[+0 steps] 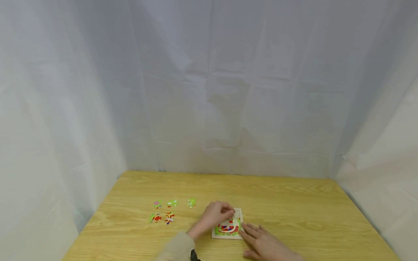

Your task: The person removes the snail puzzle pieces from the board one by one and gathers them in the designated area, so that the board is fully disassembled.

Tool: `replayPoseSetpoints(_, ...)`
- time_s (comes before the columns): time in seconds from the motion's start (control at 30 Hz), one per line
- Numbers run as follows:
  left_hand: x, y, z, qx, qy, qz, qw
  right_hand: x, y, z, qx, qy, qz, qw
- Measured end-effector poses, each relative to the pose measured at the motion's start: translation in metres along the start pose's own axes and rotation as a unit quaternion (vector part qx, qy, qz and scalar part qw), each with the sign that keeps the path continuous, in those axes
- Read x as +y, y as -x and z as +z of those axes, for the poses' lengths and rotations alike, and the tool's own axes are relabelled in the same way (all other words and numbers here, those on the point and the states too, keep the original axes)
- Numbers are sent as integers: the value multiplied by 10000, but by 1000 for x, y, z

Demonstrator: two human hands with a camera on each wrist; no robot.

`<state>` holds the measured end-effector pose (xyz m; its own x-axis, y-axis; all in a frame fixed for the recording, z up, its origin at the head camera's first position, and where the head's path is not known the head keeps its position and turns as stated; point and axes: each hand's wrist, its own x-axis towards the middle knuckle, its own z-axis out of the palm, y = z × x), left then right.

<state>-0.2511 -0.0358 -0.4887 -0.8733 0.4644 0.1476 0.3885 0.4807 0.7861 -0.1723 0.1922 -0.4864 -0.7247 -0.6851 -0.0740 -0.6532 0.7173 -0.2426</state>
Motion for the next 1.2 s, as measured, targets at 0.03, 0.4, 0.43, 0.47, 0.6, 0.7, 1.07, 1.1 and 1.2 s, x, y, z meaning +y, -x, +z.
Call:
replayPoseSetpoints(0.03,0,0,1,7,-7,-17,10000,0,0,0,-8,-24,6,10000)
replayPoseSetpoints(0.4,7,0,4,1,-187,-134,9997,-1,1,2,134,68,23,9999)
replayPoseSetpoints(0.43,8,0,4,1,-197,-145,9997,-2,1,2,123,77,40,9999)
replayPoseSetpoints(0.47,8,-1,4,0,-198,-153,9997,-2,0,2,82,50,74,9999)
replayPoseSetpoints(0.6,11,-1,4,-4,-126,-175,9998,-1,-1,2,-99,-120,192,9997)
replayPoseSetpoints(0.7,12,-1,4,11,-27,-189,9998,-1,0,1,-143,-145,201,9996)
replayPoseSetpoints(1.07,3,0,10,4,765,-568,9955,-1,0,1,-112,-100,182,9997)
replayPoseSetpoints(1.1,3,0,10,-6,827,-600,9948,-1,0,1,-99,-100,171,9998)
replayPoseSetpoints(1.2,4,1,9,-48,938,-693,9932,-1,0,1,-64,-78,141,9999)
